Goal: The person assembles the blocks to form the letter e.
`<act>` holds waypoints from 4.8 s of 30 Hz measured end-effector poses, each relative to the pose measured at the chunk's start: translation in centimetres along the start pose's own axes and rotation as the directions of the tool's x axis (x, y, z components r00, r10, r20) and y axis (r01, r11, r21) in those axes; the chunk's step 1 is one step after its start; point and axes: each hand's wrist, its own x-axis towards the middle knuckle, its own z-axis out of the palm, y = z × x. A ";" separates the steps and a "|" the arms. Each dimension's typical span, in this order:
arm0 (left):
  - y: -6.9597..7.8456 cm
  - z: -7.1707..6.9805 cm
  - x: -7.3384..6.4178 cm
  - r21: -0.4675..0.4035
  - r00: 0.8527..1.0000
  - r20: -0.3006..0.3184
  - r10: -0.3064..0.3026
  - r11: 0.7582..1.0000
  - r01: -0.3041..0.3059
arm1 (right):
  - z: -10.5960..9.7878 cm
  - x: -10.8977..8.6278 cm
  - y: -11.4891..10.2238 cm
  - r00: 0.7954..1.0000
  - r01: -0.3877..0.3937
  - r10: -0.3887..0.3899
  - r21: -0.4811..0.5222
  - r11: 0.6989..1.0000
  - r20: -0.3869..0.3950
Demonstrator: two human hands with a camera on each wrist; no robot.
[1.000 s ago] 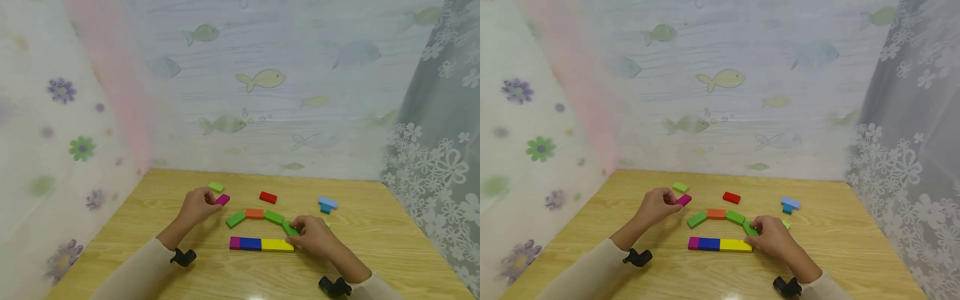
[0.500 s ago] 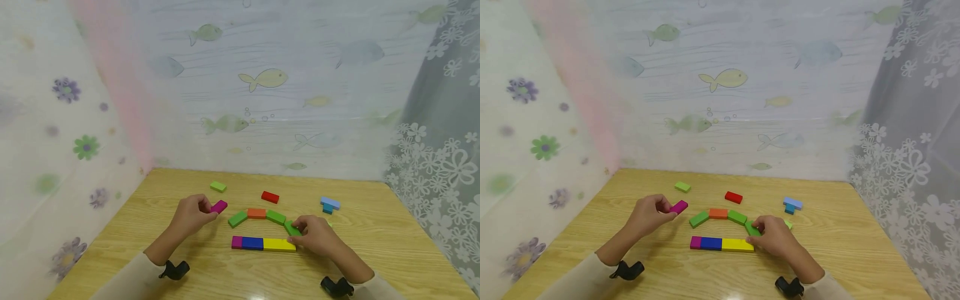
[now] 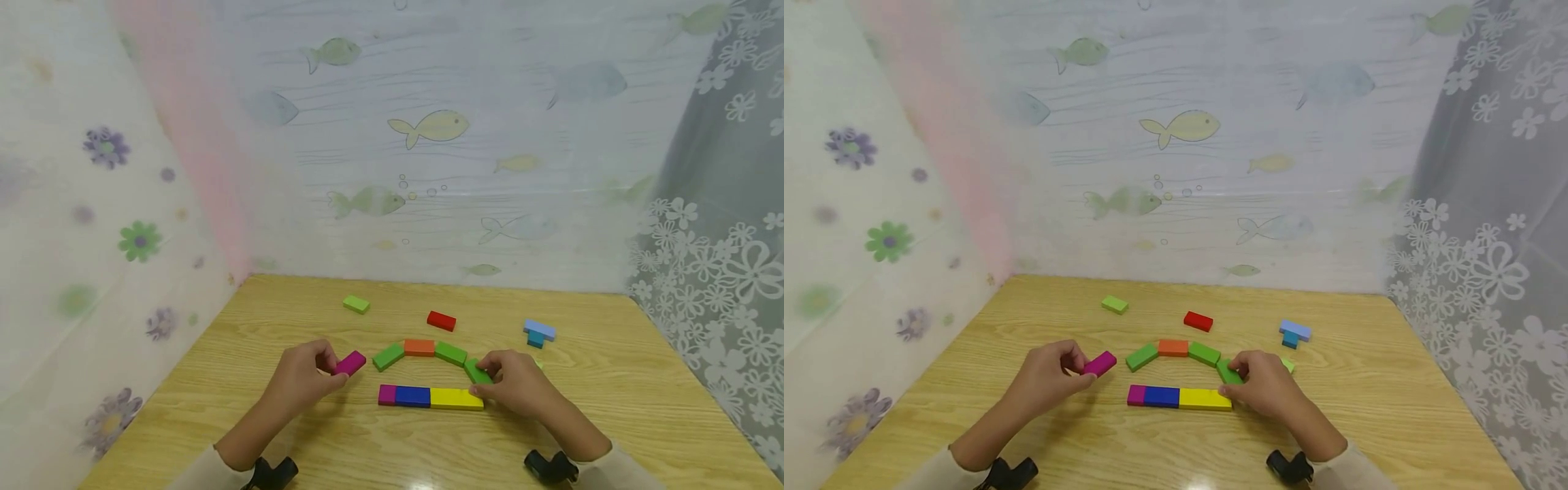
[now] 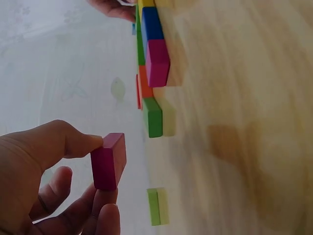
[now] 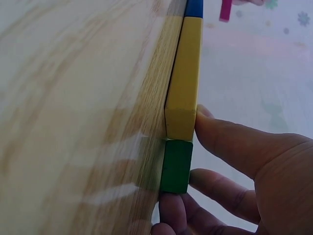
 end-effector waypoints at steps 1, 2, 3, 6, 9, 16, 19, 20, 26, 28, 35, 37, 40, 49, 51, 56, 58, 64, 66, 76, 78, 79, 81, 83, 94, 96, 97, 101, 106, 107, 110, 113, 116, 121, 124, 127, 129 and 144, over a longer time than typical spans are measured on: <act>0.0 0.1 -0.2 0.004 1.000 0.005 0.003 1.000 -0.003 | 0.0 0.0 0.0 1.000 -0.001 0.001 -0.002 1.000 -0.001; -0.1 0.2 -0.3 0.006 1.000 0.010 0.004 1.000 -0.004 | 0.0 0.0 0.0 1.000 -0.003 0.003 -0.005 1.000 -0.003; -0.1 0.3 -0.4 0.007 1.000 0.014 0.006 1.000 -0.006 | 0.0 0.0 0.0 1.000 -0.005 0.005 -0.007 1.000 -0.004; -0.2 0.6 -0.8 0.023 1.000 0.024 -0.005 1.000 0.004 | 0.0 0.0 0.0 1.000 -0.007 0.007 -0.005 1.000 -0.006; -0.3 0.8 -1.1 0.032 0.999 0.034 -0.013 0.999 0.012 | 0.0 0.0 0.1 1.000 -0.005 0.005 0.001 1.000 -0.005; -0.7 1.3 -1.2 0.066 0.999 0.049 0.010 0.998 -0.013 | 0.1 0.1 0.1 1.000 0.011 -0.011 0.015 1.000 -0.007; -1.0 1.5 -1.1 0.071 0.997 0.077 0.023 0.997 -0.029 | 0.2 0.1 0.1 1.000 0.013 -0.013 0.015 1.000 -0.003; -1.1 1.5 -1.0 0.067 0.996 0.089 0.027 0.997 -0.033 | 0.2 0.1 0.2 1.000 0.013 -0.013 0.015 1.000 -0.003; -1.4 1.9 -0.7 0.034 0.984 0.177 0.033 0.999 -0.039 | 0.2 0.2 0.3 1.000 0.015 -0.015 0.001 1.000 -0.008; -1.4 2.0 -0.7 0.020 0.978 0.209 0.022 0.999 -0.027 | 0.2 0.2 0.3 1.000 0.016 -0.016 0.001 1.000 -0.008; -1.1 2.5 -0.8 -0.036 0.966 0.256 0.023 0.999 -0.014 | 0.0 -0.1 0.4 1.000 0.025 -0.025 0.001 1.000 -0.006; -1.1 2.7 -0.7 -0.049 0.965 0.263 0.015 0.999 -0.002 | 0.0 -0.2 0.5 1.000 0.025 -0.025 0.002 1.000 -0.004; -1.2 2.9 -0.4 -0.054 0.964 0.264 -0.003 0.998 0.018 | -0.1 -0.3 0.5 1.000 0.026 -0.026 -0.001 1.000 -0.001; -1.1 3.5 0.7 -0.079 0.958 0.288 -0.013 0.996 0.037 | -0.1 -0.4 0.7 1.000 0.022 -0.022 -0.004 1.000 -0.004; -0.9 3.6 0.8 -0.084 0.957 0.289 -0.009 0.996 0.035 | -0.1 -0.4 0.7 1.000 0.021 -0.021 -0.001 1.000 -0.006; -0.6 3.8 1.0 -0.086 0.958 0.288 -0.013 0.995 0.039 | -0.1 -0.3 0.8 1.000 0.022 -0.022 0.008 1.000 -0.004; -0.6 3.8 1.1 -0.083 0.958 0.287 -0.018 0.996 0.044 | -0.1 -0.3 0.8 1.000 0.025 -0.025 0.008 1.000 -0.002; -0.4 3.8 1.2 -0.081 0.959 0.284 -0.014 0.996 0.039 | -0.2 -0.5 0.7 1.000 0.027 -0.027 0.002 1.000 -0.002; -0.4 3.9 1.3 -0.083 0.959 0.283 -0.015 0.996 0.040 | -0.2 -0.5 0.7 1.000 0.026 -0.026 0.001 1.000 -0.004; 0.0 3.8 1.2 -0.087 0.961 0.276 -0.019 0.995 0.045 | -0.5 -0.7 0.5 0.999 0.040 -0.040 0.016 0.999 0.004; 0.1 3.7 1.1 -0.086 0.961 0.276 -0.019 0.995 0.044 | -0.5 -0.8 0.5 0.999 0.042 -0.042 0.021 0.999 0.008; 0.1 3.7 1.1 -0.087 0.961 0.277 -0.019 0.995 0.044 | -0.5 -0.8 0.5 0.999 0.045 -0.045 0.020 0.999 0.009; 0.1 3.7 1.1 -0.090 0.960 0.279 -0.017 0.995 0.044 | -0.5 -0.9 0.4 0.999 0.045 -0.045 0.024 0.999 0.012; 0.1 3.6 1.2 -0.096 0.960 0.281 -0.019 0.994 0.048 | -0.5 -0.9 0.3 0.999 0.048 -0.048 0.025 0.999 0.016; -0.1 4.6 4.0 0.027 0.971 0.238 0.005 1.000 -0.012 | -0.6 -1.0 0.5 0.999 0.040 -0.040 0.016 0.999 0.009; 0.0 4.8 4.3 0.020 0.970 0.245 -0.001 1.000 -0.004 | -0.5 -0.9 0.6 0.999 0.035 -0.036 0.017 0.999 0.010; 0.0 4.8 4.4 0.014 0.968 0.252 -0.010 1.000 0.006 | -0.5 -0.9 0.6 0.999 0.037 -0.037 0.016 0.999 0.011; -0.1 4.8 4.4 -0.007 0.962 0.273 -0.012 1.000 0.014 | -0.5 -0.9 0.6 0.999 0.042 -0.042 0.014 0.999 0.012; -0.2 4.8 4.5 0.001 0.963 0.269 -0.004 1.000 0.003 | -0.5 -0.9 0.4 0.999 0.044 -0.044 0.019 0.999 0.012; -0.2 4.8 4.5 0.002 0.963 0.268 -0.003 1.000 0.003 | -0.5 -0.8 0.4 0.999 0.044 -0.044 0.021 0.999 0.013; -0.3 4.8 4.5 0.004 0.964 0.266 0.003 1.000 -0.004 | -0.5 -0.8 0.4 0.999 0.045 -0.046 0.022 0.999 0.014; -0.3 4.8 4.5 0.005 0.964 0.264 0.011 1.000 -0.013 | -0.4 -0.8 0.5 0.999 0.047 -0.047 0.022 0.999 0.012; -0.3 4.8 4.5 0.006 0.965 0.262 0.015 1.000 -0.017 | -0.4 -0.7 0.6 0.999 0.049 -0.050 0.025 0.998 0.010; -0.3 4.7 4.5 0.000 0.964 0.264 0.018 1.000 -0.019 | -0.3 -0.7 0.6 0.999 0.047 -0.047 0.025 0.999 0.008; -0.4 4.7 4.5 -0.005 0.964 0.266 0.017 1.000 -0.016 | -0.3 -0.6 0.6 0.999 0.040 -0.041 0.023 0.999 0.007; -0.5 4.8 4.7 -0.001 0.963 0.268 0.014 1.000 -0.014 | -0.3 -0.6 0.6 0.999 0.033 -0.033 0.024 0.999 0.006; -0.6 4.8 4.8 0.003 0.962 0.271 0.011 1.000 -0.012 | -0.3 -0.6 0.5 1.000 0.029 -0.030 0.025 0.999 0.007; -0.2 3.7 6.0 -0.042 0.945 0.327 -0.027 0.998 0.043 | -0.3 -0.4 0.4 0.999 0.032 -0.033 0.018 0.999 0.004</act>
